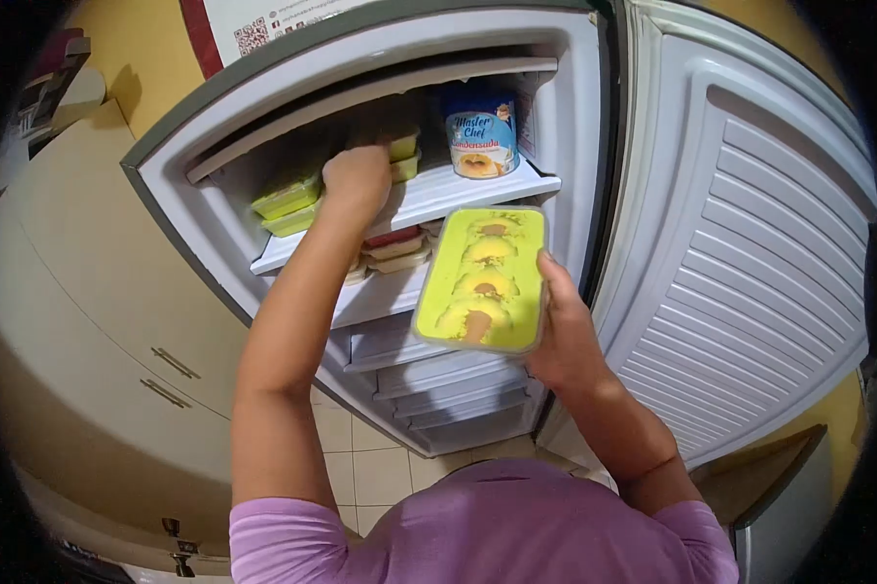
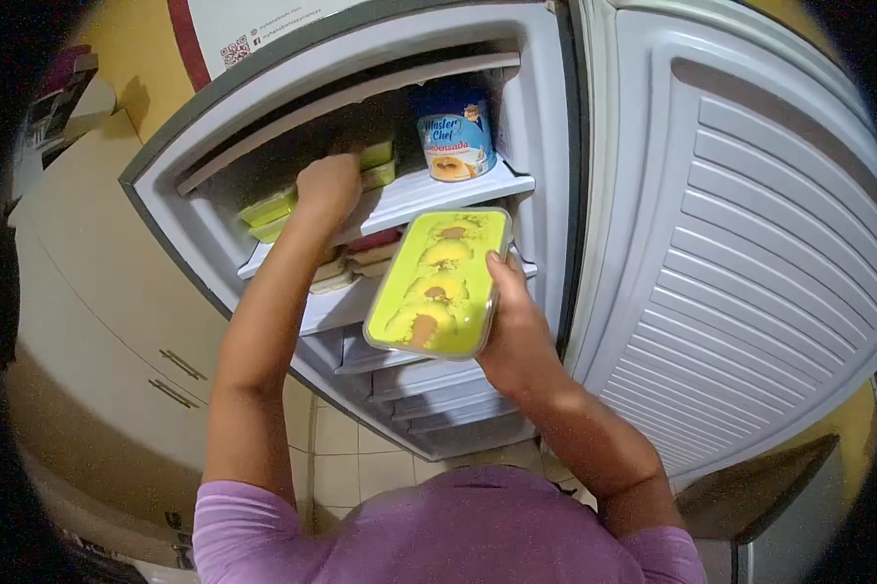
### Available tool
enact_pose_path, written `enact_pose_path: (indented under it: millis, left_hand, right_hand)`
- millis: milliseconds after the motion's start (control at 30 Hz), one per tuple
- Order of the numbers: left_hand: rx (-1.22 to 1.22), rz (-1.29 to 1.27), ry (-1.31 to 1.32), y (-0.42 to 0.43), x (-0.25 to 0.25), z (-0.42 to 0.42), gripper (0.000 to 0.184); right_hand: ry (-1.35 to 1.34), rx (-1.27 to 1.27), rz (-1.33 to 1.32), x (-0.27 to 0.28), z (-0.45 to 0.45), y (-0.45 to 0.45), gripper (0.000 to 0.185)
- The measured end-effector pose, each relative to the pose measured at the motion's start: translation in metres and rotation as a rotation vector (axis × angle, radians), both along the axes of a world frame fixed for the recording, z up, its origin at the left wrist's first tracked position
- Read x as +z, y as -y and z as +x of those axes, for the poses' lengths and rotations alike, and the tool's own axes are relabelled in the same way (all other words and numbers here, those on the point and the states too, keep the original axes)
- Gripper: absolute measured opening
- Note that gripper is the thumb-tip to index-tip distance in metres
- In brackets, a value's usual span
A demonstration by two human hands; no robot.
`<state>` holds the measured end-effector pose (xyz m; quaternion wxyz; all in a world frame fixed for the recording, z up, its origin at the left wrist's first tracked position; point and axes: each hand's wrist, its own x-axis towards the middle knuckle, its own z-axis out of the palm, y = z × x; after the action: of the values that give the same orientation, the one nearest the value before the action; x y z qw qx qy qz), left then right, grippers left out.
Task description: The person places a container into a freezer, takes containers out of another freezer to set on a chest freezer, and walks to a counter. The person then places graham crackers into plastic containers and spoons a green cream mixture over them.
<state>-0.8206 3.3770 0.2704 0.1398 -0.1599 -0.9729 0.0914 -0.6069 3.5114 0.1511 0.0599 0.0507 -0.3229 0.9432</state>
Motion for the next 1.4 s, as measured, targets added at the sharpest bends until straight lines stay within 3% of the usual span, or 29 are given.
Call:
enact_pose_path:
  millis: [100,167,200,267,300,367,400,467,500,533,567,633,767,867,967,1033,1100,1133,1200,1300,1400]
  left_hand:
    - [-0.086,0.119,-0.592,-0.014,-0.029,-0.113,0.047]
    - [0.018,0.187,-0.768,-0.028,-0.036,-0.187,0.047]
    - [0.087,-0.014,-0.623,-0.029,-0.024,-0.140,0.051]
    - [0.359,-0.229,-0.778,-0.035,-0.022,-0.160,0.062]
    - [0.356,-0.219,-0.784,-0.036,-0.019,-0.168,0.062]
    - [0.042,0.079,-0.995,-0.038,-0.019,-0.180,0.052]
    - [-0.031,0.119,-0.909,-0.036,-0.014,-0.169,0.050]
    - [-0.093,0.170,-0.464,-0.017,0.003,-0.092,0.046]
    - [-0.129,0.208,-0.355,0.004,0.009,-0.042,0.044]
    - [-0.099,0.063,-0.178,0.028,0.025,0.024,0.035]
    - [-0.382,0.367,-0.587,0.057,0.000,0.046,0.036]
    - [-0.488,0.615,-0.634,0.101,-0.012,0.096,0.041]
    - [-0.513,0.974,-0.632,0.160,-0.040,0.104,0.042]
    - [-0.475,0.952,-0.705,0.190,-0.051,0.089,0.042]
    - [-0.457,1.066,-0.771,0.206,-0.061,0.088,0.039]
    - [-0.475,1.045,-0.832,0.217,-0.071,0.080,0.034]
    - [-0.578,1.117,-0.889,0.224,-0.081,0.074,0.029]
    - [-0.580,1.231,-0.867,0.218,-0.084,0.075,0.024]
    - [-0.661,1.211,-0.863,0.220,-0.093,0.070,0.021]
    - [-0.771,1.162,-0.888,0.218,-0.102,0.056,0.017]
    - [-0.825,1.172,-0.894,0.207,-0.111,0.045,0.018]
  right_hand:
    - [-0.039,0.079,0.035,0.004,0.013,-0.012,0.054]
    - [-0.003,0.055,0.074,0.007,0.019,-0.016,0.053]
    - [0.046,-0.001,0.053,0.012,0.024,-0.015,0.050]
    - [0.063,-0.028,0.059,0.019,0.024,-0.017,0.048]
    - [0.096,-0.053,0.045,0.022,0.023,-0.016,0.046]
    - [0.080,-0.035,0.039,0.031,0.017,-0.016,0.046]
    - [0.056,0.001,0.036,0.033,0.011,-0.016,0.046]
    - [-0.014,0.041,0.023,0.043,-0.002,-0.008,0.043]
    - [-0.018,0.031,0.133,0.048,-0.011,-0.004,0.044]
    - [-0.022,0.019,0.242,0.053,-0.021,-0.001,0.048]
    - [-0.010,0.031,0.202,0.059,-0.031,0.004,0.048]
    - [-0.041,0.070,0.202,0.065,-0.067,0.014,0.047]
    - [-0.023,0.038,0.445,0.083,-0.154,0.032,0.031]
    - [0.178,0.002,0.657,0.084,-0.217,0.035,0.028]
    - [0.183,-0.229,1.513,0.091,-0.236,0.035,0.031]
    - [0.234,-0.270,1.594,0.096,-0.251,0.033,0.035]
    - [-0.069,-0.083,2.802,0.089,-0.284,0.025,0.045]
    - [-0.049,-0.081,2.797,0.067,-0.311,0.013,0.045]
    - [-0.061,-0.763,2.099,0.019,-0.360,-0.017,0.059]
    - [0.109,-0.670,1.884,0.067,-0.283,0.021,0.066]
    - [0.040,-0.514,1.554,0.109,-0.196,0.044,0.039]
